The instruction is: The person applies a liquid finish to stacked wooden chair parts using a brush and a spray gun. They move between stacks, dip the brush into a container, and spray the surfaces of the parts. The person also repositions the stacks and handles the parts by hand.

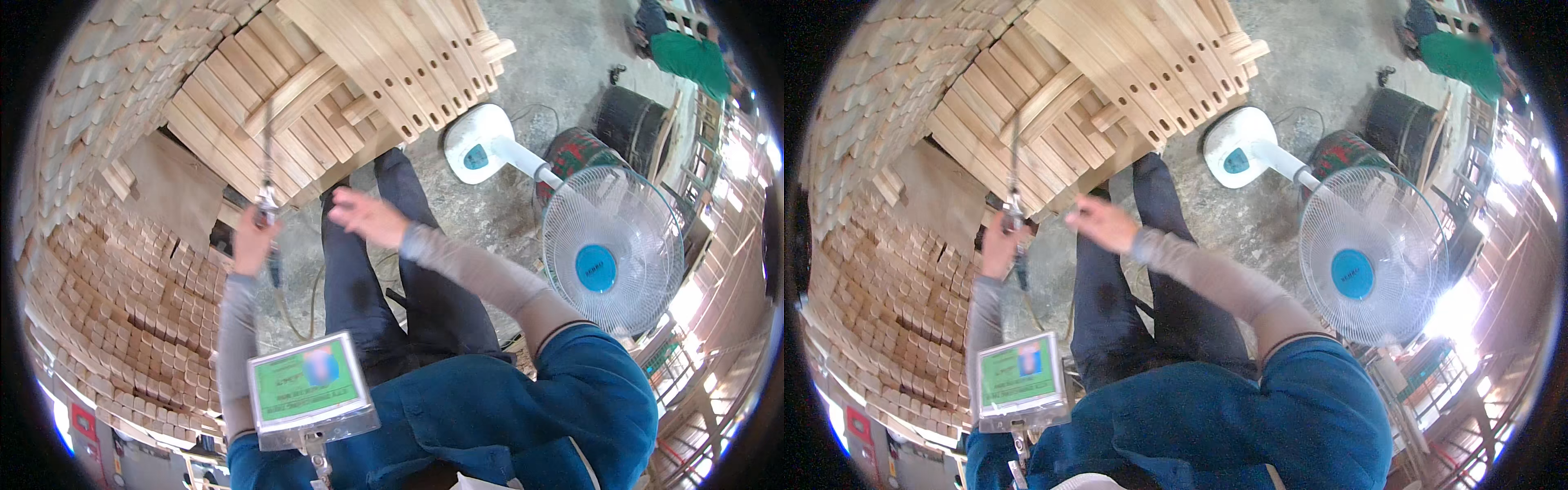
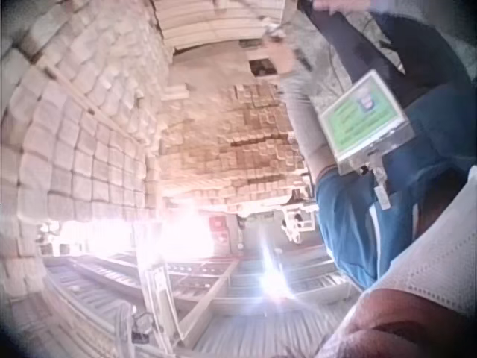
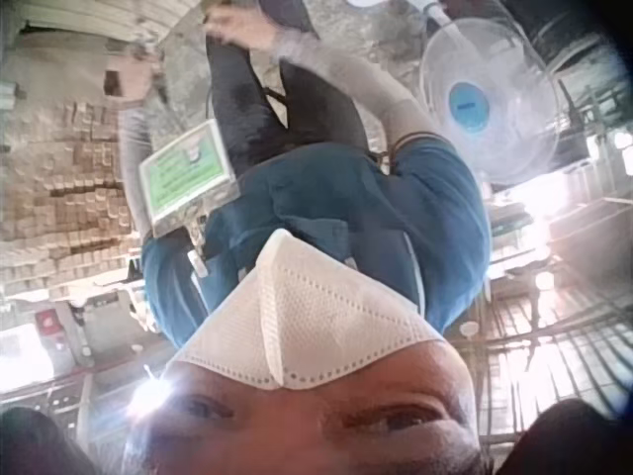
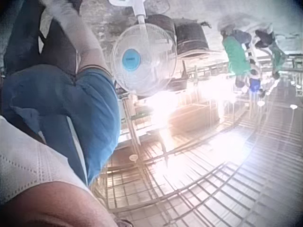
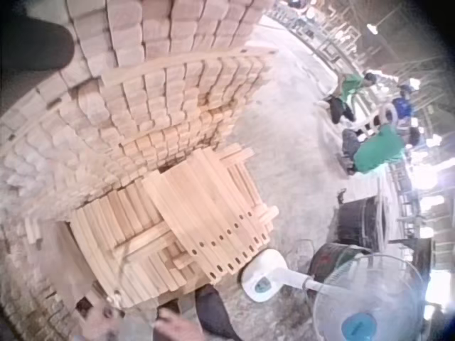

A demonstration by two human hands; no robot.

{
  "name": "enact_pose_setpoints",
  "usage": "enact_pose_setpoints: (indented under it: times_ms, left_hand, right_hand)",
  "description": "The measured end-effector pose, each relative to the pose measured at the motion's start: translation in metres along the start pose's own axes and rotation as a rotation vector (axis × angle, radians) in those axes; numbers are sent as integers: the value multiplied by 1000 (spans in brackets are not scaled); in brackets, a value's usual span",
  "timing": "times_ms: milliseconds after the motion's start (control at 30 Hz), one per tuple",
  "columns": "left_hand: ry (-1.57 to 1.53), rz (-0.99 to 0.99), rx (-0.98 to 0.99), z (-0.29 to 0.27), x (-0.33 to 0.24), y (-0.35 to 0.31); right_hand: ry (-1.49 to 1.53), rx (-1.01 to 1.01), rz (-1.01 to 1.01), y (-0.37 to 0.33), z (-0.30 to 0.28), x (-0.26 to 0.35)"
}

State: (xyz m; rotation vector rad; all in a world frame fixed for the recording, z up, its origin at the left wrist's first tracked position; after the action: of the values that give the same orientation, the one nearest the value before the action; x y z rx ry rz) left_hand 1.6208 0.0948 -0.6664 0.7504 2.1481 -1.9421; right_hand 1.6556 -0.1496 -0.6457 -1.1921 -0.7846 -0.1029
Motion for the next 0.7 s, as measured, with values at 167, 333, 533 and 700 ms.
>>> enact_pose_setpoints:
  times_ms: [167,333,533,700]
  left_hand:
    - [-92,520,-138,95,-89,-117]
    - [-94,726,-307,147,-103,-153]
    - [34,428,198,190,-117,-230]
    - [-167,616,603,236,-132,-253]
  right_hand:
    - [547,-216,-9,-44,48,21]
    - [585,-434,-129,-104,-30,77]
    - [1090,-424,-410,-122,-200,108]
    - [1235,239,-275,-141,-235,114]
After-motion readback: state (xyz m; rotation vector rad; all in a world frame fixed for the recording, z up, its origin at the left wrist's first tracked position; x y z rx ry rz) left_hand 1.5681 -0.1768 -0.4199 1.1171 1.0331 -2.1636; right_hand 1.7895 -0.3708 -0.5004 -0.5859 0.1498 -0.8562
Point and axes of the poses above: each hand's wrist, its own y-axis towards the middle knuckle, its own z-axis out of the palm, x = y × z, the point moved 2 cm from there along y, towards the middle knuckle, and after that the axes turned 7 degrees about -y, right-handed, at the moved point
